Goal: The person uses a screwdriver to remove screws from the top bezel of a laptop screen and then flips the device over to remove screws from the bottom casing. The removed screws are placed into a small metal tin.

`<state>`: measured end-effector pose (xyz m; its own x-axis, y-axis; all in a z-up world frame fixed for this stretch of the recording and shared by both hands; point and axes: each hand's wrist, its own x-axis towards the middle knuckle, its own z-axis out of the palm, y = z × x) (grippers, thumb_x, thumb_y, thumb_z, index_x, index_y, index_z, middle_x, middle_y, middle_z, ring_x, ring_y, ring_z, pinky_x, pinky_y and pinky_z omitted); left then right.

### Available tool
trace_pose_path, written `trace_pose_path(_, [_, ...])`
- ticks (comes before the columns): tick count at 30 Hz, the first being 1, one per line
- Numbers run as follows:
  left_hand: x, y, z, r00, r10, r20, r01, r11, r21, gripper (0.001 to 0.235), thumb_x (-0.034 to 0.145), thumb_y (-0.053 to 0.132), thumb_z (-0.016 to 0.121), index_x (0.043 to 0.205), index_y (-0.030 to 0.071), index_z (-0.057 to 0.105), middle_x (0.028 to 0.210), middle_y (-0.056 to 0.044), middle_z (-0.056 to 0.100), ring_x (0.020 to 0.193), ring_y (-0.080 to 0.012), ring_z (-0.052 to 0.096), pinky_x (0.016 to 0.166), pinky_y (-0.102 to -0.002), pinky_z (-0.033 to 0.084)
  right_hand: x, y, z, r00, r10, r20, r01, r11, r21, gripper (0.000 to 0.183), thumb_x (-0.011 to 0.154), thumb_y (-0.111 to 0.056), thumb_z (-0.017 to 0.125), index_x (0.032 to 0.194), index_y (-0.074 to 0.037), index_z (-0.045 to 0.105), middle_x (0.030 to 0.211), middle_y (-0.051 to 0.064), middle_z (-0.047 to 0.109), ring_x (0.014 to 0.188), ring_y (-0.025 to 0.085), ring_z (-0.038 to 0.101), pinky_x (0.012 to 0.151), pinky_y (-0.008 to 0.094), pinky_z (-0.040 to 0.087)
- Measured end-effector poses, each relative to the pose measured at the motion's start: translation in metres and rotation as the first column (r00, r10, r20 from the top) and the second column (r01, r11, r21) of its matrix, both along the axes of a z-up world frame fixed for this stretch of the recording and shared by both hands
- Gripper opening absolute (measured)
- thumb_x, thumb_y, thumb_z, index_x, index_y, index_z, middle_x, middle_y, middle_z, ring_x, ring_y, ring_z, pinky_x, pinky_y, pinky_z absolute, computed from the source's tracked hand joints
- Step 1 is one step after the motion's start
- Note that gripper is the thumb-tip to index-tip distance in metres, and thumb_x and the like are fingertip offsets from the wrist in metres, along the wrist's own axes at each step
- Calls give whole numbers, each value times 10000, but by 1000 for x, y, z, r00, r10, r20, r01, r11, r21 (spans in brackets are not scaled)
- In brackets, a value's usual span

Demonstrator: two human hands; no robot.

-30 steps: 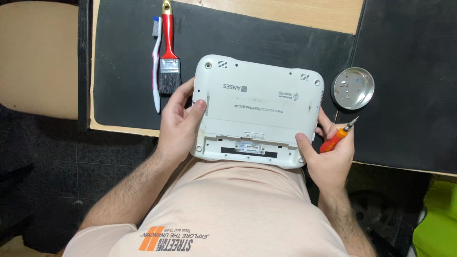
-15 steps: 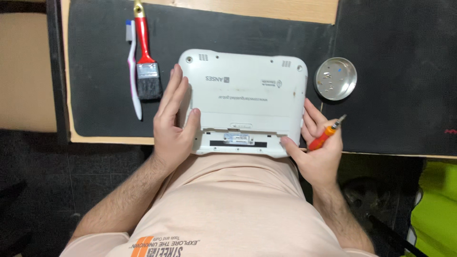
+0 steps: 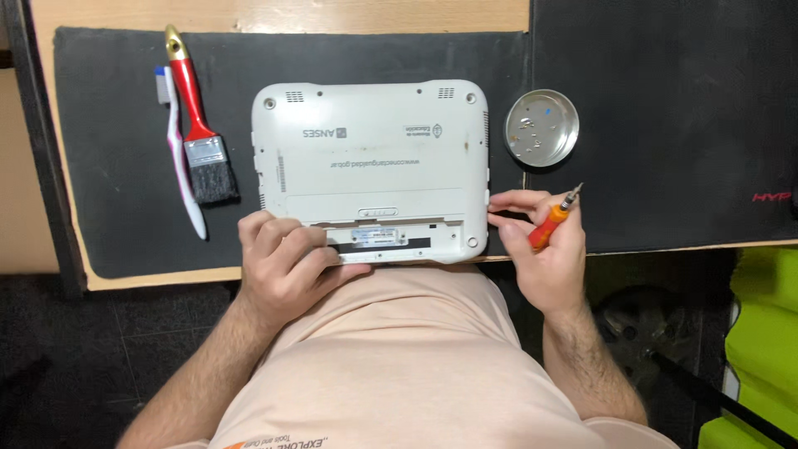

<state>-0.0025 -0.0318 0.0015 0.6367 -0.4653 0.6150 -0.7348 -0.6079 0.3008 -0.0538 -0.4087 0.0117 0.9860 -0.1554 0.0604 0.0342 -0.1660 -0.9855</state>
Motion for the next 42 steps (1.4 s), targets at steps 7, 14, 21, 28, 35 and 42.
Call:
trace_pose_path(7, [4, -5, -2, 999, 44, -26, -44, 999, 12, 433, 1082, 516, 993, 867, 236, 741, 863, 47, 725, 823, -249, 653, 936, -510, 502, 17, -60, -23, 994, -75, 83, 90, 978, -188, 365, 1288, -343, 388, 1384, 7, 422, 681, -3, 369, 532, 125, 441, 564, 299, 387])
trace_pose_path(14, [4, -6, 3, 994, 71, -86, -71, 997, 6, 426, 1070, 480, 1007, 914, 203, 724, 880, 19, 700, 772, -262, 633, 852, -487, 459, 63, -82, 2, 927, -65, 370, 259, 825, -503, 594, 1108, -339, 1040, 1259, 8, 583, 1056, 180, 593, 1046, 399, 615, 1144, 498, 505])
trace_pose_path(21, [4, -4, 6, 986, 71, -152, -75, 997, -25, 466, 1000, 463, 1071, 880, 204, 703, 854, 15, 691, 746, -272, 633, 830, -471, 458, 70, -59, 18, 985, 35, 166, 79, 774, -628, 878, 882, -229, 1170, 1545, 38, 659, 1433, 165, 739, 1552, 409, 597, 1238, 511, 389])
trace_pose_path(28, [0, 4, 1, 984, 96, -148, -100, 995, -15, 495, 994, 487, 1084, 871, 211, 691, 852, 19, 701, 741, -267, 634, 854, -468, 467, 45, -50, 19, 984, 83, 158, 40, 760, -648, 642, 913, -293, 1144, 1078, -63, 567, 1573, 190, 758, 1513, 447, 622, 1173, 550, 405])
trace_pose_path(35, [1, 7, 1, 981, 77, -177, -81, 997, -15, 518, 1033, 548, 1031, 855, 211, 679, 834, 13, 693, 736, -277, 625, 887, -487, 465, 23, -69, -10, 973, 96, 209, 52, 795, -604, 790, 917, -660, 1052, 1022, -91, 514, 1435, 180, 714, 1388, 464, 614, 1153, 558, 437])
trace_pose_path(42, [1, 11, -12, 984, 96, -150, -96, 995, 7, 504, 1143, 557, 908, 826, 241, 675, 809, 38, 685, 715, -267, 603, 876, -490, 443, 12, -84, -35, 982, -7, 189, 38, 987, -156, 245, 1283, -229, 524, 1252, 7, 468, 878, 120, 538, 612, 187, 495, 622, 357, 470])
